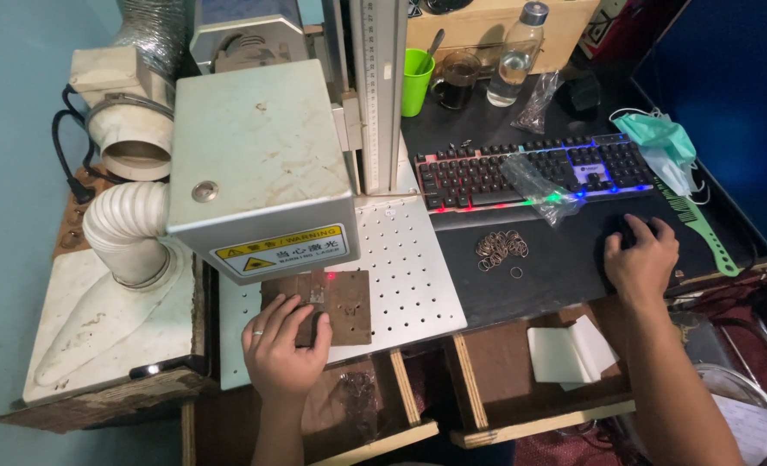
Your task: A person is using a laser marking machine to engrave small metal rings, placing them one by one on a wooden jig and then collecting them in a plastic bag.
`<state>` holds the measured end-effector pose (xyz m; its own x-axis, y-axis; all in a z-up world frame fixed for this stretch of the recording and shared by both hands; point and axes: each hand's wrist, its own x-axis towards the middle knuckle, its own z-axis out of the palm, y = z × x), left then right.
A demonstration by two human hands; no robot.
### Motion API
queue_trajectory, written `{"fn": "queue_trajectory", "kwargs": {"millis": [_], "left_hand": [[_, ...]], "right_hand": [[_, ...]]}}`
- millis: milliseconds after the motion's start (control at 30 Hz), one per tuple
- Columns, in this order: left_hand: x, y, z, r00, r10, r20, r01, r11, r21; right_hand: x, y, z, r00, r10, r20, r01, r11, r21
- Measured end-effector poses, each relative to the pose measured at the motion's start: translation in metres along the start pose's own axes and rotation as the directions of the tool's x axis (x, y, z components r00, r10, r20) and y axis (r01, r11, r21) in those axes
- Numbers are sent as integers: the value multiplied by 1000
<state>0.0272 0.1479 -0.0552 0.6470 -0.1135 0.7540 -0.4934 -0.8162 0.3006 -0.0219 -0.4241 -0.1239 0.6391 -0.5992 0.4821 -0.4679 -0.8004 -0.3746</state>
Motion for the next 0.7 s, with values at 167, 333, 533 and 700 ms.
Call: {"fn": "queue_trajectory", "kwargs": {"millis": [167,333,533,700], "left_hand": [[-1,-1,0,1000,-2,1,2,1000,-10],[1,0,-1,1000,-10,-2,10,1000,-13],[0,0,0,1000,-15,0,15,1000,-4],[3,1,-2,1000,6,-19,-6,1000,-11]], "right_hand": [[-1,-1,0,1000,-11,0,11,1000,-28],[-2,-8,-6,999,-33,-17,32,999,-21],[1,-27,-21,997,58,56,-60,998,23],[-4,-31,-22,987,-90,-132,79,993,-91]]}}
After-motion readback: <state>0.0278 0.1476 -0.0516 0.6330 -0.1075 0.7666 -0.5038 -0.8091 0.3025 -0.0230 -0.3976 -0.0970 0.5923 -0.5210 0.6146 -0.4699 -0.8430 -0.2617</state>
